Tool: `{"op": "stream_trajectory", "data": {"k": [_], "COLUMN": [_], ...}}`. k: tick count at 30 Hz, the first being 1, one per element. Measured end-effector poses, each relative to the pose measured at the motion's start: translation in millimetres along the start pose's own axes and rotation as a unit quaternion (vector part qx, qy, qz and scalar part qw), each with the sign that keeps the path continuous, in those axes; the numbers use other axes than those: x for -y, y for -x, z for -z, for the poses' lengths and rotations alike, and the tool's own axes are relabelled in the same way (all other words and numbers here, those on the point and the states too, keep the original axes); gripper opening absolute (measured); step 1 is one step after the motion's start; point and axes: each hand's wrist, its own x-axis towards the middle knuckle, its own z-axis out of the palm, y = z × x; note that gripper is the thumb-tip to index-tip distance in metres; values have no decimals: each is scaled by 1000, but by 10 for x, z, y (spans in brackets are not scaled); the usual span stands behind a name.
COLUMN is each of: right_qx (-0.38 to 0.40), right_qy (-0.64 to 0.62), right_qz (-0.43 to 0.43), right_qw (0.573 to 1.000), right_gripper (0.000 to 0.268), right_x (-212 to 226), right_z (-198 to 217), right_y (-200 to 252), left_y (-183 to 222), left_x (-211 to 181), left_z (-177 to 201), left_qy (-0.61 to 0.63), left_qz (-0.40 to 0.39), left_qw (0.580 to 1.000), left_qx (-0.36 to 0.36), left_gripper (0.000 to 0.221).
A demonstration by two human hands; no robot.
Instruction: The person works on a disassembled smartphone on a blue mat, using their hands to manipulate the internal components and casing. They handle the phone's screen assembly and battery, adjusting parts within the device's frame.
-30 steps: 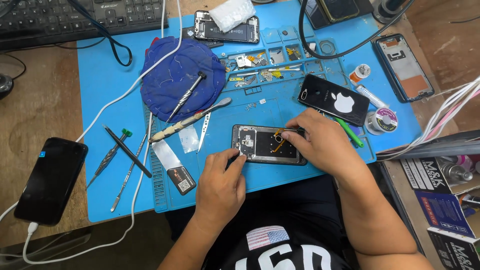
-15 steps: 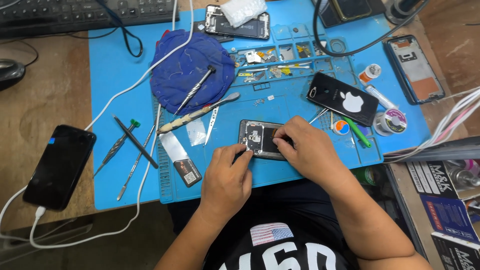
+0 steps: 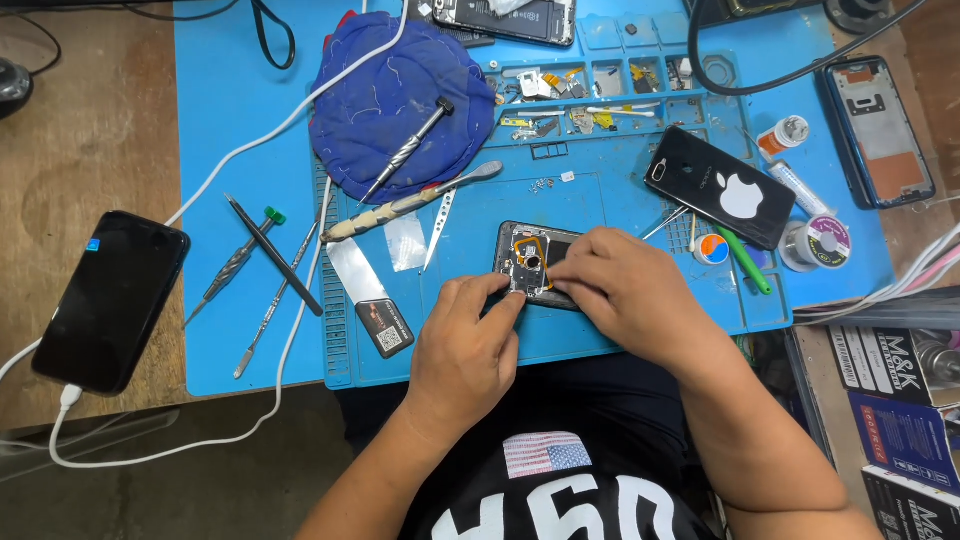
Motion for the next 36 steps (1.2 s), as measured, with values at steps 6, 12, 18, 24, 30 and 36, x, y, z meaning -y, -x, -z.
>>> {"op": "stream_trajectory", "data": {"k": [6, 12, 18, 24, 30, 36], "right_qx": [-76, -116, -139, -137, -141, -143], "right_qy": [102, 156, 158, 161, 161, 158], "right_qz": [126, 116, 95, 115, 109, 103], "right_qw": [984, 974, 973, 971, 971, 971], "right_gripper": [16, 31, 31, 31, 28, 29], "right_x": [-161, -56, 17, 19, 65, 43], "right_z": [-189, -408, -429, -423, -389, -400], "right_y": [249, 438, 401, 429, 392, 398], "left_y": [-8, -61, 17, 66, 96, 2], "left_x": [26, -20, 78, 69, 63, 28], "left_z": [-51, -96, -91, -61, -117, -83], "left_qy": [-45, -84, 0, -19, -89, -138], "left_qz": [-21, -10, -5, -50, -69, -102], "left_qw": [999, 995, 1000, 998, 993, 985], "left_qx": [15, 47, 4, 21, 29, 25], "left_gripper": [32, 36, 32, 23, 32, 27]}}
